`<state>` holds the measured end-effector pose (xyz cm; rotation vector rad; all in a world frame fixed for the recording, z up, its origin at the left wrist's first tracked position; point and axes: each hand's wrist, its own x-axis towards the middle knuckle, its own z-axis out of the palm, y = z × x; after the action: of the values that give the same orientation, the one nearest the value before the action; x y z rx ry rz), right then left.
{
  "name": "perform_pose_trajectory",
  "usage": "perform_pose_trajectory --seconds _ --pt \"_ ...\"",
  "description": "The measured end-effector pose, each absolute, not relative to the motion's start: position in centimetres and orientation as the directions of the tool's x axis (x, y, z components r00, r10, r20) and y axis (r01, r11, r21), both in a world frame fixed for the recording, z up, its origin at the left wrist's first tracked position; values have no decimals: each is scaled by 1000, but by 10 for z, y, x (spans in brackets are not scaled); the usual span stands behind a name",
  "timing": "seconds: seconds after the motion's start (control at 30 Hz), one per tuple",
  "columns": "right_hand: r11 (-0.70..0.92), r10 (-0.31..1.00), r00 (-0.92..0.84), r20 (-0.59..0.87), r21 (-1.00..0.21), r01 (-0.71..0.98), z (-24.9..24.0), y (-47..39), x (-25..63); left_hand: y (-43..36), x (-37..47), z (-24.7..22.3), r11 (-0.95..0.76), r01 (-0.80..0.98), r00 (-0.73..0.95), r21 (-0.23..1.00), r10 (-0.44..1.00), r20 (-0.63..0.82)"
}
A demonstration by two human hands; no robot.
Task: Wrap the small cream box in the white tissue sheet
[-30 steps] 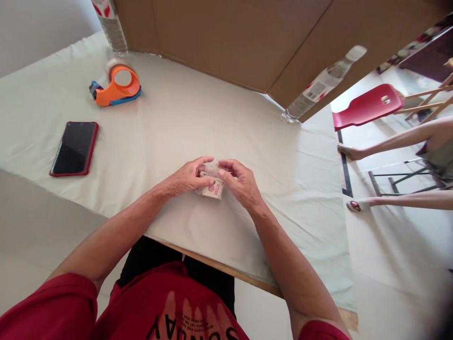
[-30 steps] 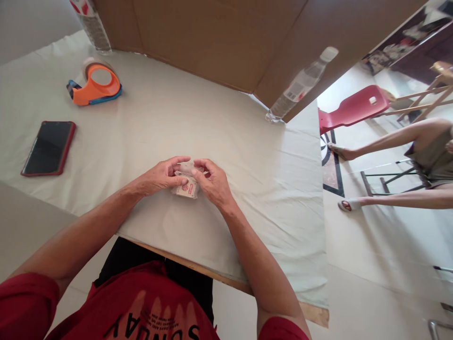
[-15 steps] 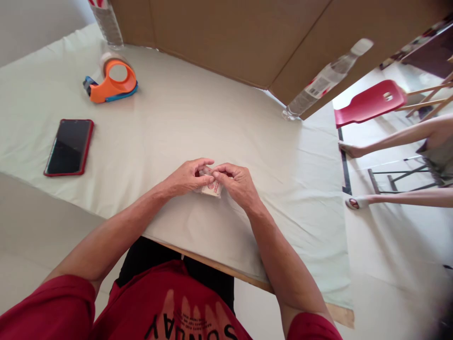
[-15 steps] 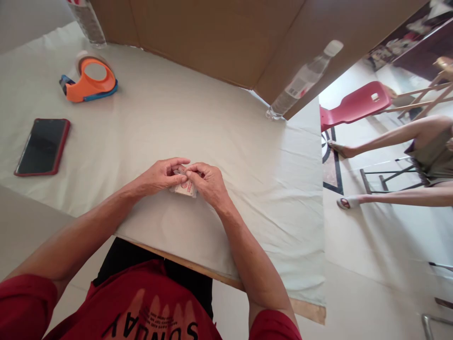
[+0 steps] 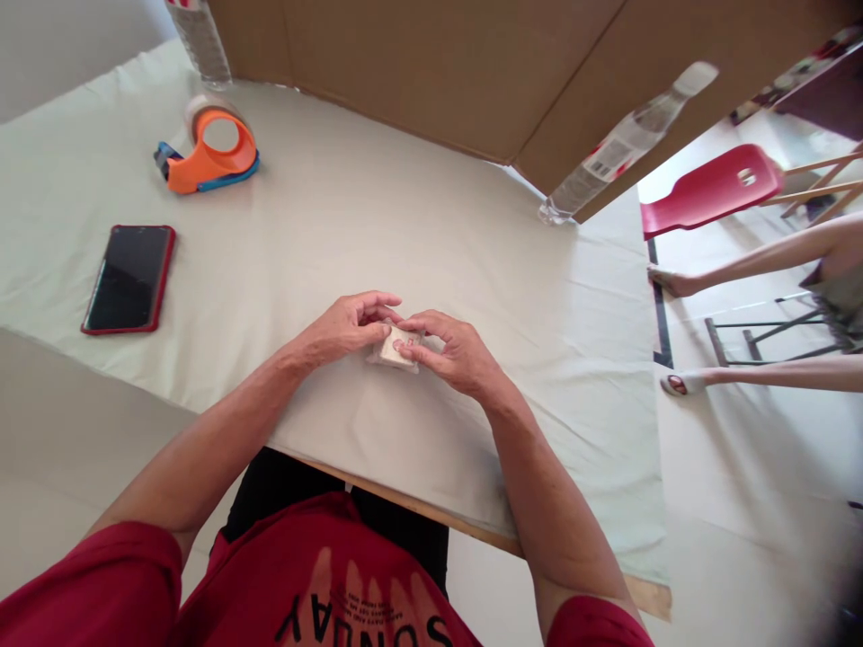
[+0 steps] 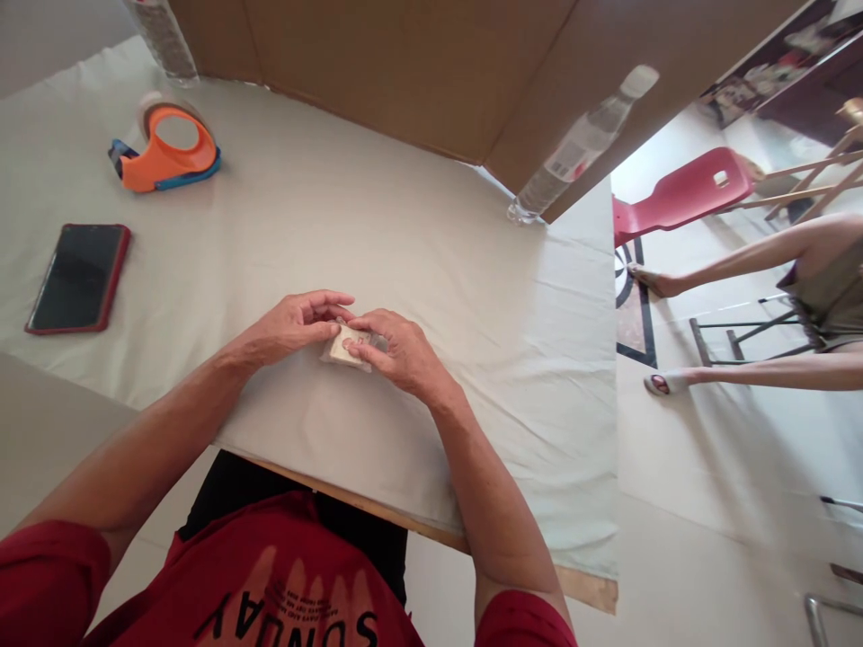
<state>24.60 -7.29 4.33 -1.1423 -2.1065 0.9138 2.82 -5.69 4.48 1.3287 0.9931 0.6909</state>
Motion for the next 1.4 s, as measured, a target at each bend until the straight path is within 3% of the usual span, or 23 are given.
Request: perform_pose_trajectory --seconds 0.27,0.47,0.67,0.9,1.03,1.23,1.4 --pt "492 839 -500 213 -691 530 51 -77 247 -56 30 47 231 118 417 966 871 -259" --pt "621 756 -637 153 -476 622 62 -81 250 -57 30 51 211 188 422 959 864 -273" --pt "618 778 -618 111 -311 722 66 -87 238 -56 30 50 159 218 408 963 882 -238" --pt "617 780 -590 208 -413 670 74 -84 253 -56 28 49 145 218 411 965 883 -225" --pt "581 813 -528 246 -413 701 79 -83 263 -57 29 52 141 234 411 962 882 -229" --pt "622 773 -624 114 -330 710 71 -86 247 -56 29 50 162 214 412 963 879 -240" --pt "622 779 -620 90 -235 747 76 -94 230 -55 29 47 160 222 399 962 885 -239"
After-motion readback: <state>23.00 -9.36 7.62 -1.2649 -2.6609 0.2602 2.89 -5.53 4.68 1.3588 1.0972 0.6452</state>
